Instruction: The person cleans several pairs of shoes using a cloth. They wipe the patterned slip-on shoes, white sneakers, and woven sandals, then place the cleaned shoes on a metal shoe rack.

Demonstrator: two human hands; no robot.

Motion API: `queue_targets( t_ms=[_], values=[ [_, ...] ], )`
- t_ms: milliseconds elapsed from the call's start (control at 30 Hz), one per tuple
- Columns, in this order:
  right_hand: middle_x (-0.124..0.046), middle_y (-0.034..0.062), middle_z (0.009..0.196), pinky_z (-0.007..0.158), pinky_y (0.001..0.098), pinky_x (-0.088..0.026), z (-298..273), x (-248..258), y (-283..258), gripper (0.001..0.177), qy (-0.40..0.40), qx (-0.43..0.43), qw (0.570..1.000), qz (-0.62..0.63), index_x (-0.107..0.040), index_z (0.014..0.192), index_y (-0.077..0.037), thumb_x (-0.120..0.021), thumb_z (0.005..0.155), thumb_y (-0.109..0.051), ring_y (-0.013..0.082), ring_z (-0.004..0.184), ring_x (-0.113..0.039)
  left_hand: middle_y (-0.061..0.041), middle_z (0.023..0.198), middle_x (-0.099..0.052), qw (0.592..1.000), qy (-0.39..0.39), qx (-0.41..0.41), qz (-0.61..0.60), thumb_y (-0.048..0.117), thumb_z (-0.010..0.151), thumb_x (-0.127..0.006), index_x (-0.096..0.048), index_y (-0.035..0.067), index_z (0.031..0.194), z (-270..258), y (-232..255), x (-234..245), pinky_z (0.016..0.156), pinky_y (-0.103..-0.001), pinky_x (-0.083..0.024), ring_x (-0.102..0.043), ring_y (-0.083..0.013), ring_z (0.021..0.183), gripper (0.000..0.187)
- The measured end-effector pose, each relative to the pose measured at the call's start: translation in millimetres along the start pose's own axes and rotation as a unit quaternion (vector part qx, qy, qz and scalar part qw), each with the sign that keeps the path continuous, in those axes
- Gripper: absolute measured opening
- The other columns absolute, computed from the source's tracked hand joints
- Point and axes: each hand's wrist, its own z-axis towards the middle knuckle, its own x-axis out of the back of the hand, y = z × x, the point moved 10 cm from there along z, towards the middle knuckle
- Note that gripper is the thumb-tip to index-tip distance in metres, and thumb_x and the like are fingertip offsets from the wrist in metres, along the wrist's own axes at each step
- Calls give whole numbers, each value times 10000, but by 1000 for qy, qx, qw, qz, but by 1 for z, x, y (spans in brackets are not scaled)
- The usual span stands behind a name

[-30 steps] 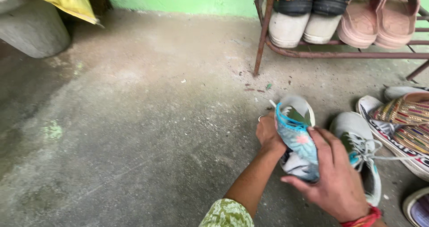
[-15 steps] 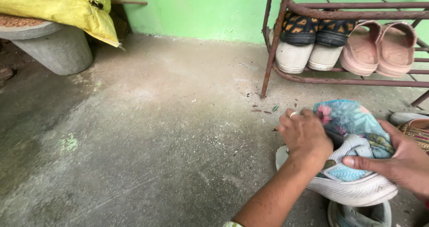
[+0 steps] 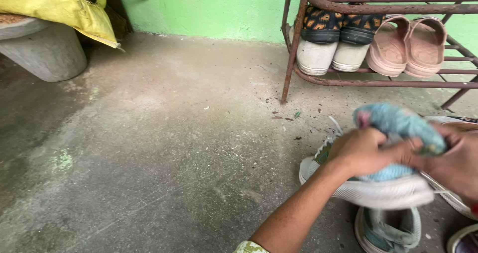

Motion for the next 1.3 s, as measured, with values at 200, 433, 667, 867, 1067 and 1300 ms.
queue_targets(
  t_ms=[200, 433, 667, 867, 1067, 1300],
  values=[
    [-698, 34, 1196, 964, 316, -481, 29, 26, -94, 383, -20, 234, 963, 131, -618, 1305, -58, -515, 1047, -322, 116, 1061, -663, -196, 818, -743, 964, 126, 191, -137, 612, 1030, -336, -741, 18, 797, -2, -15, 26, 713, -507, -545, -745, -360, 779, 755],
    [-737, 138, 1006, 757, 430, -554, -85, -12, -179, 431, 149, 238, 893, -353, -734, 1200, -80, -433, 1057, -353, 328, 805, -708, -292, 904, -709, 939, 257, 192, -128, 384, 1004, -423, -733, -7, 860, -29, -20, 40, 833, -598, -506, -688, -496, 902, 519],
    [-770, 221, 1077, 982, 488, -535, 1, 3, -114, 521, -7, -80, 923, -377, -788, 1242, -199, -421, 1040, -509, 442, 1069, -706, -279, 865, -714, 928, 312, 177, -104, 392, 1033, -409, -738, 10, 812, -36, -5, 39, 874, -578, -501, -693, -486, 872, 551],
    [-672, 253, 1285, 1010, 519, -481, 74, 8, -14, 523, -86, -64, 947, -303, -703, 1335, -183, -444, 996, -486, 434, 1185, -650, -271, 786, -702, 935, 313, 143, -84, 395, 1037, -438, -716, 9, 766, -41, 6, 39, 825, -578, -500, -699, -469, 812, 547],
    [-790, 232, 1064, 915, 481, -560, -6, 8, -96, 448, 6, -84, 904, -418, -793, 1299, -256, -482, 1069, -484, 411, 978, -744, -256, 766, -695, 931, 327, 149, -65, 385, 1022, -482, -725, 15, 767, -39, 8, 39, 769, -581, -505, -696, -454, 771, 510],
    [-766, 70, 939, 500, 352, -565, -96, -36, -240, 481, 139, 219, 796, -546, -652, 1412, -352, -389, 1016, -432, 253, 650, -735, -174, 693, -708, 957, 257, 104, -89, 419, 969, -525, -707, 29, 761, -31, 2, 28, 647, -497, -553, -731, -361, 658, 478]
  ],
)
